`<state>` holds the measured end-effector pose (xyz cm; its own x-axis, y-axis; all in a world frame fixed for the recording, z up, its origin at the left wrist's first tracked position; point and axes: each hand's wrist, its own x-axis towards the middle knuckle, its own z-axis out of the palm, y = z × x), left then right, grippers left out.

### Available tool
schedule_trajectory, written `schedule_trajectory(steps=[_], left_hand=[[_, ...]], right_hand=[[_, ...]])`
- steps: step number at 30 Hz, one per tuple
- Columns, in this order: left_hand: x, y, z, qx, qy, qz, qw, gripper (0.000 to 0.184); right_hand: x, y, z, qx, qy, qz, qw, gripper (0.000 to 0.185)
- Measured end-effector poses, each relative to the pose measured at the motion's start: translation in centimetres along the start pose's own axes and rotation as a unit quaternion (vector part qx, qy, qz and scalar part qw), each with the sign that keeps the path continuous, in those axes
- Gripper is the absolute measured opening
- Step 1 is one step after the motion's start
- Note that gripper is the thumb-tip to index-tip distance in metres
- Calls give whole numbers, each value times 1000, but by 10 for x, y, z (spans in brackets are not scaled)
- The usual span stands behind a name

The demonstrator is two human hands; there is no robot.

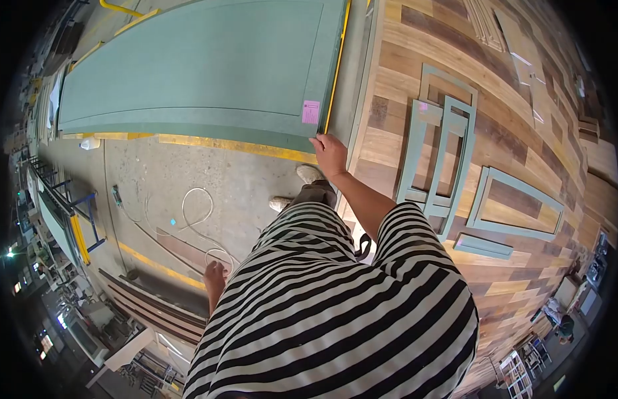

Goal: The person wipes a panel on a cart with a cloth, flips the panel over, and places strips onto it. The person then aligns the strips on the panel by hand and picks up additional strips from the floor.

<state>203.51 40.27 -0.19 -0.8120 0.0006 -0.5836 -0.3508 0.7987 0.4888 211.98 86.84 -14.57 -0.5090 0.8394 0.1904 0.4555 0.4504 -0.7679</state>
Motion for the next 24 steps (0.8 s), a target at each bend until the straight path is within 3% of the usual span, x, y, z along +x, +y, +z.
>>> schedule_trajectory(steps=[5, 7, 10, 13, 15, 20, 23, 24], left_hand=[[-15, -22, 11, 73, -25, 34, 996, 29], [-7, -65, 17, -46, -40, 69, 996, 28], [1, -80, 18, -17, -50, 52, 997, 29], [-10, -13, 17, 61, -51, 4, 997, 30], [-10, 4, 18, 71, -41, 28, 996, 30], [3, -7, 17, 39, -32, 57, 997, 31], [3, -6, 18, 113, -39, 187, 975, 31], [-1, -1, 19, 86, -39, 118, 988, 31]], right_hand=[[-1, -2, 1, 20, 25, -13, 999, 18], [1, 0, -1, 16, 15, -22, 999, 19], [4, -1, -7, 3, -9, -34, 999, 19], [8, -1, -9, -11, -29, -40, 999, 21], [8, -1, -9, -15, -36, -44, 998, 23], [6, -1, -4, -15, -26, -20, 999, 26], [5, -1, 1, -14, 2, -33, 999, 25], [4, 0, 1, -15, 0, -34, 999, 25]])
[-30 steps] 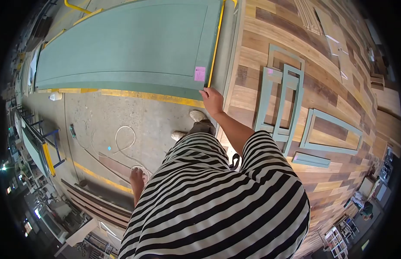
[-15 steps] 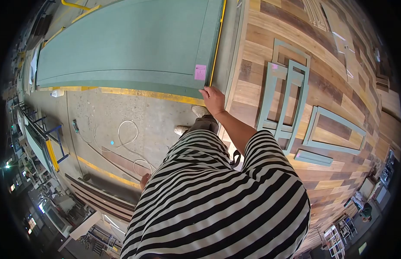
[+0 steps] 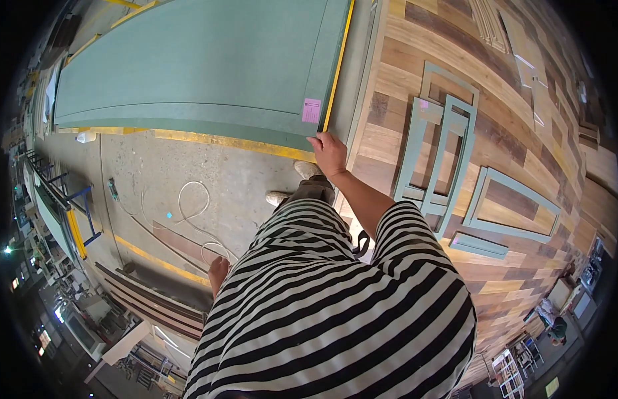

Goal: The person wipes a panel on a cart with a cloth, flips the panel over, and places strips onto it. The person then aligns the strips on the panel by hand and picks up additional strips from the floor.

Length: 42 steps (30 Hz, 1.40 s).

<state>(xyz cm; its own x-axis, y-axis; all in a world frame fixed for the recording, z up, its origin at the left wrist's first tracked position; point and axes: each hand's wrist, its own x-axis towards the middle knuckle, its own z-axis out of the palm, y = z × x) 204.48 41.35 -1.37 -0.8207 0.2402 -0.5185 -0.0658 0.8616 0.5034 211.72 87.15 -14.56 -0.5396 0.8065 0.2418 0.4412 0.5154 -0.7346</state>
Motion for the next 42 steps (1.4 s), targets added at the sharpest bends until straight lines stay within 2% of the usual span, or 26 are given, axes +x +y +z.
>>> schedule_trajectory(steps=[1, 6, 8, 12, 14, 17, 23, 26, 28, 29, 31, 33, 37, 42], left_hand=[[-3, 10, -1, -30, -3, -70, 997, 31], [-8, -6, 3, -41, -5, -85, 996, 29], [-9, -5, 3, -50, -4, -82, 995, 29], [-14, -2, 7, -56, -1, -93, 994, 28], [-14, 2, 8, -48, -8, -87, 995, 29], [-14, 10, 10, -39, -9, -102, 994, 28], [-14, 17, 6, -66, 5, -87, 994, 25], [-12, 14, 2, -55, 17, -68, 996, 22], [-9, 3, 1, 16, -5, 13, 1000, 21], [-9, 3, 2, 16, -3, 14, 1000, 21], [-11, 8, 6, -125, 19, -91, 988, 20], [-12, 17, 6, -102, 16, -88, 991, 19], [-15, 30, 7, -74, 11, -89, 993, 21], [-8, 4, 7, -97, 5, -90, 991, 26]], right_hand=[[-1, 0, 0, -1, -9, 15, 1000, 25], [-7, -7, 9, 30, 5, 85, 996, 25], [-10, -14, 14, 100, 46, 192, 975, 29], [-14, -20, 22, 95, 59, 195, 974, 41], [-17, -17, 26, 44, 46, 167, 984, 49], [-17, -13, 24, 41, 41, 142, 988, 48], [-17, -16, 24, 30, 27, 155, 987, 49], [-18, -15, 30, 38, 59, 134, 988, 54], [-17, -13, 34, 34, 63, 130, 989, 55], [-16, -12, 35, 28, 67, 126, 989, 56], [-15, -9, 32, 38, 42, 145, 988, 58], [-13, -7, 28, 46, 18, 162, 985, 59], [-12, -5, 25, 28, 15, 136, 990, 59], [-10, -7, 23, 37, 33, 121, 991, 58]])
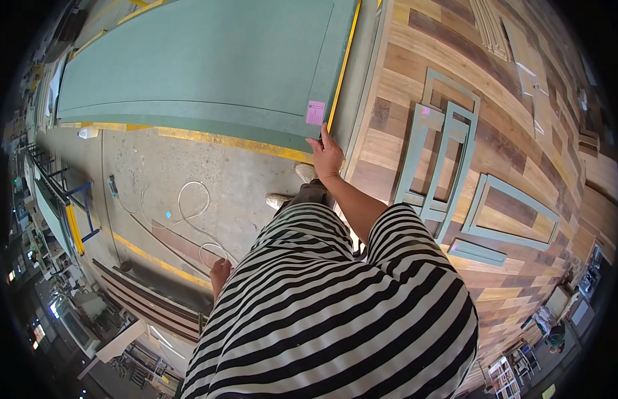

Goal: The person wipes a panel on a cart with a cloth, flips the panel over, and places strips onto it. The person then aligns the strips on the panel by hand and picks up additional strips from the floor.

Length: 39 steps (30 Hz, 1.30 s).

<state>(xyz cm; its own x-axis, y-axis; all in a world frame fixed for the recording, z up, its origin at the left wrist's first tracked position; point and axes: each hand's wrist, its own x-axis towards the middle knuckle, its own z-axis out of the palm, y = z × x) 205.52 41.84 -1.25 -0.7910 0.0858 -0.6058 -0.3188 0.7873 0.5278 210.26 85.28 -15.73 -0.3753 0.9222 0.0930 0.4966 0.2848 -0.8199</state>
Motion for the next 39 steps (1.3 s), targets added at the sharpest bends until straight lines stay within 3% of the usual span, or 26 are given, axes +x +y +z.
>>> schedule_trajectory(steps=[12, 14, 15, 16, 17, 18, 23, 25, 29, 35, 36, 39], left_hand=[[14, 21, -6, 82, -7, 27, 996, 35], [24, 8, -11, 129, -30, 72, 989, 37], [38, -15, -19, 178, -40, 119, 976, 38], [50, -40, -22, 190, -23, 162, 968, 36], [63, -65, -25, 203, -5, 204, 958, 35], [48, -16, -27, 97, 29, 28, 995, 38], [75, -13, -44, 16, 44, -23, 999, 42], [93, -20, -50, 13, 55, -18, 998, 42], [143, -58, -75, -8, 47, -51, 998, 44], [212, -105, -184, -57, 115, -106, 986, 40], [224, -120, -209, -107, 88, -133, 981, 37], [256, -145, -276, -296, 137, -218, 920, 35]], right_hand=[[-4, 3, -2, -20, -12, 3, 1000, 46], [-5, 10, 7, 88, 6, 17, 996, 37], [-2, 6, -2, 30, -46, 64, 996, 31], [-4, -7, 4, 211, 47, 56, 975, 27], [2, -4, -2, 9, 58, -52, 997, 23], [9, -8, -4, -46, 86, -70, 993, 27], [50, -89, 21, -129, 18, -224, 966, 39], [63, -130, 60, -187, -131, -293, 928, 44], [71, -198, 160, -215, -195, -382, 877, 54], [55, -296, 308, -232, -253, -409, 845, 53], [53, -311, 331, -230, -256, -418, 841, 53], [49, -360, 404, -243, -240, -391, 855, 52]])
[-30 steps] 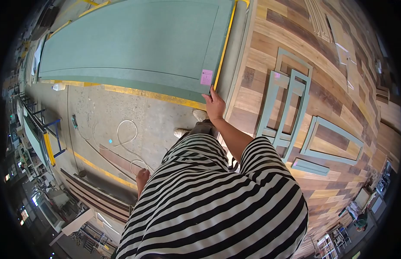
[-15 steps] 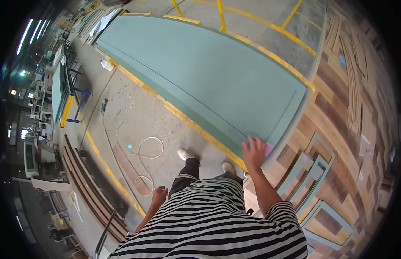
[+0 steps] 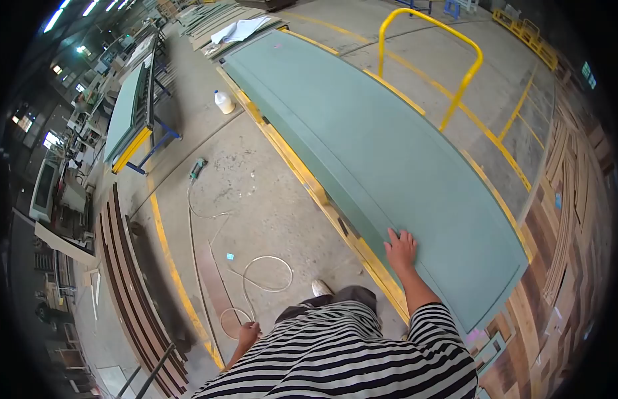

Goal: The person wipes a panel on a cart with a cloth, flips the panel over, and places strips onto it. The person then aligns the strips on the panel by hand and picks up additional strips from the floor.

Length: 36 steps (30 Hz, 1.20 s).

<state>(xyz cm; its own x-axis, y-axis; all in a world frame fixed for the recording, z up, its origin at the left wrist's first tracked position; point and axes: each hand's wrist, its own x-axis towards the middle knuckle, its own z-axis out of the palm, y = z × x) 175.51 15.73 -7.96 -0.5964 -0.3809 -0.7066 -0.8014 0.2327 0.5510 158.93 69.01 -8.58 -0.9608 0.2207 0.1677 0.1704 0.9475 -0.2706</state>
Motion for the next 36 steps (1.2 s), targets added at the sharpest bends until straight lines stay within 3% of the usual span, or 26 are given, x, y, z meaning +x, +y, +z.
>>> schedule_trajectory(steps=[3, 5, 8, 10, 14, 17, 19, 21, 23, 24, 32, 35, 36], left_hand=[[54, 40, -44, 43, 16, 3, 999, 33], [101, 68, -58, 22, 23, -1, 1000, 33], [185, 105, -71, 15, 47, 66, 997, 35], [223, 149, -73, -23, 37, 40, 998, 36], [273, 256, -85, 113, 66, 64, 989, 35], [334, 294, -114, 192, 38, 48, 979, 43], [356, 339, -131, 120, 57, 64, 989, 45], [375, 405, -148, 101, 59, 15, 993, 41], [411, 436, -162, 108, 57, 32, 992, 41], [477, 389, -178, 71, 15, 68, 995, 39], [683, 518, -254, 221, 2, 41, 974, 38], [778, 606, -296, 339, -38, 70, 937, 38], [814, 649, -301, 467, -78, 183, 862, 35]], right_hand=[[59, -45, 21, 3, -26, 28, 999, 53], [105, -75, 34, -17, -24, 16, 999, 53], [178, -121, 63, -14, -20, 9, 1000, 52], [233, -152, 84, -3, -19, -1, 1000, 53], [359, -226, 127, 20, -26, -14, 999, 53], [451, -282, 157, 46, -29, -17, 998, 52], [509, -318, 173, 45, -47, -17, 998, 52], [561, -355, 189, 46, -56, -12, 997, 53], [613, -388, 205, 34, -75, -18, 996, 52], [636, -403, 215, 35, -75, -7, 997, 52], [750, -498, 262, 29, -29, 63, 997, 56], [762, -514, 264, -17, -50, 110, 992, 60], [766, -514, 258, -21, -58, 125, 990, 60]])
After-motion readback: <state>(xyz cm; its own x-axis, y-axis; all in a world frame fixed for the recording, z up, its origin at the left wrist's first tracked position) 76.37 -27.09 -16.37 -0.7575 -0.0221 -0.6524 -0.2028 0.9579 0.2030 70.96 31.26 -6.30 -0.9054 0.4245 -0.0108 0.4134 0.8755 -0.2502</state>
